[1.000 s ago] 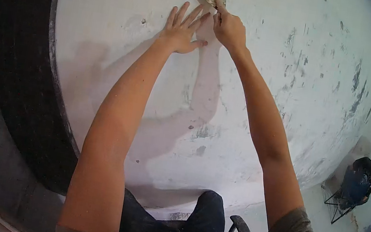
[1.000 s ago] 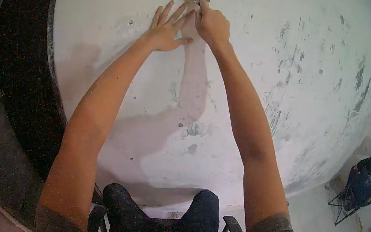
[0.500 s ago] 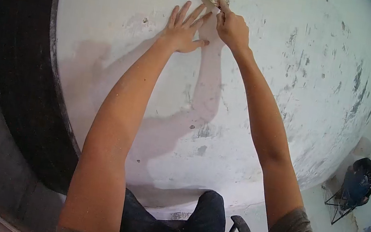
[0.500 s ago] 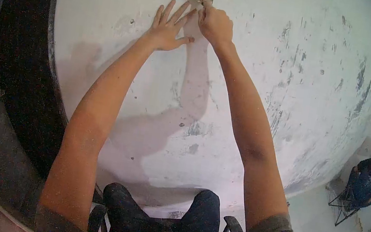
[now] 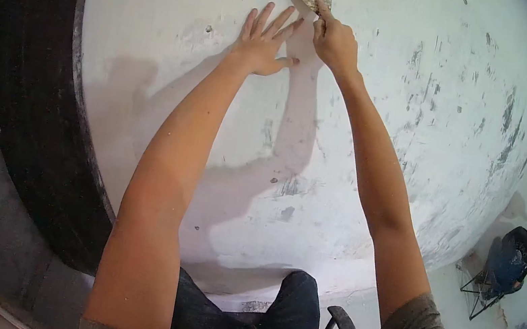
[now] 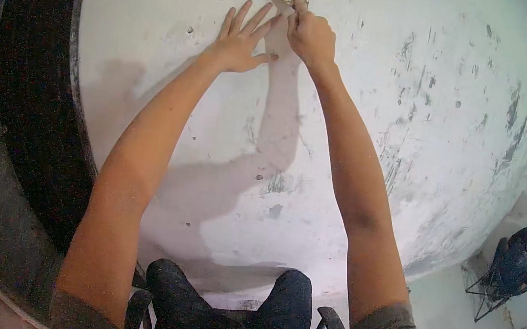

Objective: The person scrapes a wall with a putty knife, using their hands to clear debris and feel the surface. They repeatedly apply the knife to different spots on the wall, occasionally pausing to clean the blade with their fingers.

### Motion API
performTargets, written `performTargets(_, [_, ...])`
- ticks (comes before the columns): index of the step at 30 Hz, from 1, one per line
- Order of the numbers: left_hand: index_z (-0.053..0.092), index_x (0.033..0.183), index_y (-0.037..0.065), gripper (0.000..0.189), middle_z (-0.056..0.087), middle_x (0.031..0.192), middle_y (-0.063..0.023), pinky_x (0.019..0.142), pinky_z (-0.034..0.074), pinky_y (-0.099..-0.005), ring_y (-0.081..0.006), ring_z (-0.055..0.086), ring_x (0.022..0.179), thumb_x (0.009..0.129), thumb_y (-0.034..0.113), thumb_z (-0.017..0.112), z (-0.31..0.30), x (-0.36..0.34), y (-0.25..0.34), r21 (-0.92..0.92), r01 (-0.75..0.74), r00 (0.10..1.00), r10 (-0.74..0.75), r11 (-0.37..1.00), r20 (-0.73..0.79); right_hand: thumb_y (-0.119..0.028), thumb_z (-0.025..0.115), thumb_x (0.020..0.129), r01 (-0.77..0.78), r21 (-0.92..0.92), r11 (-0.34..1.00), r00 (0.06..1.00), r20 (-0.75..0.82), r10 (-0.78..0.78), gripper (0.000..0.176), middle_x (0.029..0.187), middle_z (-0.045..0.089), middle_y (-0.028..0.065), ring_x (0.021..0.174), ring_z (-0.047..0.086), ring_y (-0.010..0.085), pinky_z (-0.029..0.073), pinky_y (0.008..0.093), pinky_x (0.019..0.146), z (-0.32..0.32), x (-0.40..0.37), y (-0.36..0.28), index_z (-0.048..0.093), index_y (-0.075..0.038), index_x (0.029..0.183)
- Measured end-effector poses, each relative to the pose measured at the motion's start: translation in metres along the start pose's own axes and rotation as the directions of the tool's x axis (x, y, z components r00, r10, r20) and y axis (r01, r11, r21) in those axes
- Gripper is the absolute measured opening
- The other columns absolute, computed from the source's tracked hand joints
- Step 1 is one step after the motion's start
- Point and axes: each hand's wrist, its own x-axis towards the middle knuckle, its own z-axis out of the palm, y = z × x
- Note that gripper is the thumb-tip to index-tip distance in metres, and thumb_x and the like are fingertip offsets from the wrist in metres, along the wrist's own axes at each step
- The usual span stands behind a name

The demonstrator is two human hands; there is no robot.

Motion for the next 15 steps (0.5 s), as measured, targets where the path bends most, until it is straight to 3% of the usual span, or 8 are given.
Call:
performTargets(10, [0.006, 0.154, 0.031, 0.084, -0.003, 0.161, 0.0021, 0.118, -0.005, -0.0502, -0.0287, -0.01, 0.147, 0.088, 0.066, 0.045, -0.0014, 0.0012, 0.0005, 0.005, 0.0, 1.0, 0.0, 1.0, 0.003, -0.023, 0.046, 0.092, -0.019, 0.024, 1.0, 1.0, 0.014, 0.019, 0.043, 0.08, 0.067, 0.0205, 0.074, 0.065, 0.0381, 0.051, 0.0473, 0.069, -0.0056, 0.0006, 0.005, 0.054, -0.019, 0.134])
performTargets(15, [0.005, 0.154, 0.031, 0.084, -0.003, 0.161, 0.0021, 0.118, -0.006, -0.05, -0.0277, -0.011, 0.147, 0.088, 0.065, 0.046, 0.0001, 0.0012, 0.0006, -0.018, 0.007, 1.0, -0.007, 1.0, 0.0, -0.024, 0.046, 0.093, -0.035, -0.101, 0.994, 0.995, 0.085, 0.044, 0.043, 0.078, 0.067, 0.0188, 0.073, 0.065, 0.0372, 0.051, 0.0468, 0.067, -0.008, 0.0, 0.0028, 0.053, -0.019, 0.135])
